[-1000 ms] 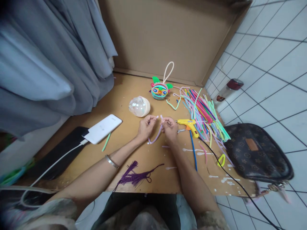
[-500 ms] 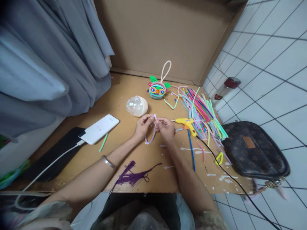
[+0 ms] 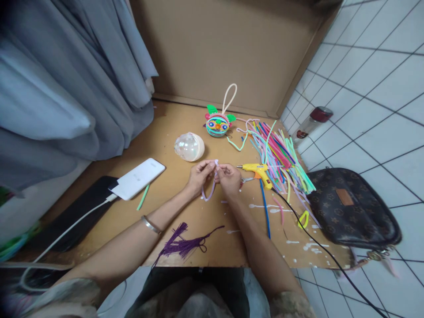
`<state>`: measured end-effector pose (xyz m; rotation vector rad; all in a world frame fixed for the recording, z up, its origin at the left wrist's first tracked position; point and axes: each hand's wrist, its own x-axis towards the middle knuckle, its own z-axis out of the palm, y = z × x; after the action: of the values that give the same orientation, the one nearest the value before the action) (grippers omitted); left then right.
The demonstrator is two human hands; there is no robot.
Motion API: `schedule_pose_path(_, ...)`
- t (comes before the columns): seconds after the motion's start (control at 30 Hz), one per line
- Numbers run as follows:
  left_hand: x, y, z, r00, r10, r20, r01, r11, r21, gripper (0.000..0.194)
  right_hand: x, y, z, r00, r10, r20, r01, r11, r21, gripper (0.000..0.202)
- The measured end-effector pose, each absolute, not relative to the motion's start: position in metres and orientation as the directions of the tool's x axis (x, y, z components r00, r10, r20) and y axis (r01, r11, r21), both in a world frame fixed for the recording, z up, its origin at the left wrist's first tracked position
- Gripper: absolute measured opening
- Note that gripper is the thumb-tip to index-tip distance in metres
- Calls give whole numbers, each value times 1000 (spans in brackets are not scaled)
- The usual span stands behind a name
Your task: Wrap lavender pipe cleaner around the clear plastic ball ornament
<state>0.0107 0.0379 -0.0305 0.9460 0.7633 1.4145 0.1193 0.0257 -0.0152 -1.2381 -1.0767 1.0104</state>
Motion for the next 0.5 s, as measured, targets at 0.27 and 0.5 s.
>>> schedule_pose_path(0.27, 11, 37, -32, 58, 995, 87, -493, -47, 869, 46, 114, 22, -16, 243, 967, 77, 44, 68, -997, 35)
schedule_pose_path(0.5, 11, 39, -33, -6, 998, 56, -469, -52, 881, 44, 112, 22, -20, 186, 974, 130, 168, 99, -981, 26)
